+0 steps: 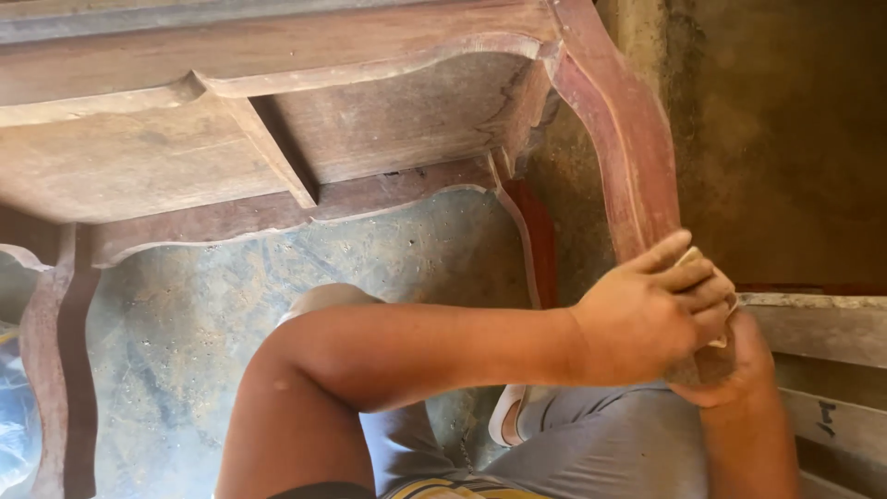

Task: Sanding the legs and frame of a wooden table using sandpaper

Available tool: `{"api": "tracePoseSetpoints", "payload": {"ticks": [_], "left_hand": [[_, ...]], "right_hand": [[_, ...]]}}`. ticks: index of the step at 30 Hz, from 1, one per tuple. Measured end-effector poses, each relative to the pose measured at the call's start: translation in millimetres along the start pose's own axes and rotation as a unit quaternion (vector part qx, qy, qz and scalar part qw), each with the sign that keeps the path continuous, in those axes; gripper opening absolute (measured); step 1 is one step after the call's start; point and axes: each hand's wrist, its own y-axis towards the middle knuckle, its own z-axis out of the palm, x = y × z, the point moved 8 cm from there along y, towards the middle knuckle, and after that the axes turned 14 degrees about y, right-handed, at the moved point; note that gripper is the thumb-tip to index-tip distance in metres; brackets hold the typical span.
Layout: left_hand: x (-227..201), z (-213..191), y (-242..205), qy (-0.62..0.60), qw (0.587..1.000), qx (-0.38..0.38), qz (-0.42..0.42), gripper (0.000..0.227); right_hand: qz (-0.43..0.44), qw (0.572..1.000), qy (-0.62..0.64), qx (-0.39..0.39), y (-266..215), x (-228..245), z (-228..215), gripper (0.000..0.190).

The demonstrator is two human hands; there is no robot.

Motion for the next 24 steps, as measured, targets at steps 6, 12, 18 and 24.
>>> {"api": "tracePoseSetpoints", "payload": {"ticks": [6, 12, 18, 24], "left_hand": [[109, 46, 41, 0.079, 0.988, 0.099, -0.092, 0.059], [12, 11, 26, 0.113, 0.981, 0.156, 0.006, 0.052], [65, 31, 42, -0.024, 0.991, 0.134, -0.014, 0.016], [238, 107, 51, 0.114, 0.935, 0.225, -0.249, 0.031]], "right_hand": [[0.027, 0.999, 0.026, 0.017, -6, -13, 16, 0.050], [0.000, 1.000, -0.015, -0.022, -6, 2, -10, 0.031], [-0.002, 1.000, 0.012, -0.005, -7, -11, 11, 0.048], [-0.008, 1.000, 0.027, -0.008, -8, -9, 7, 0.047]]}}
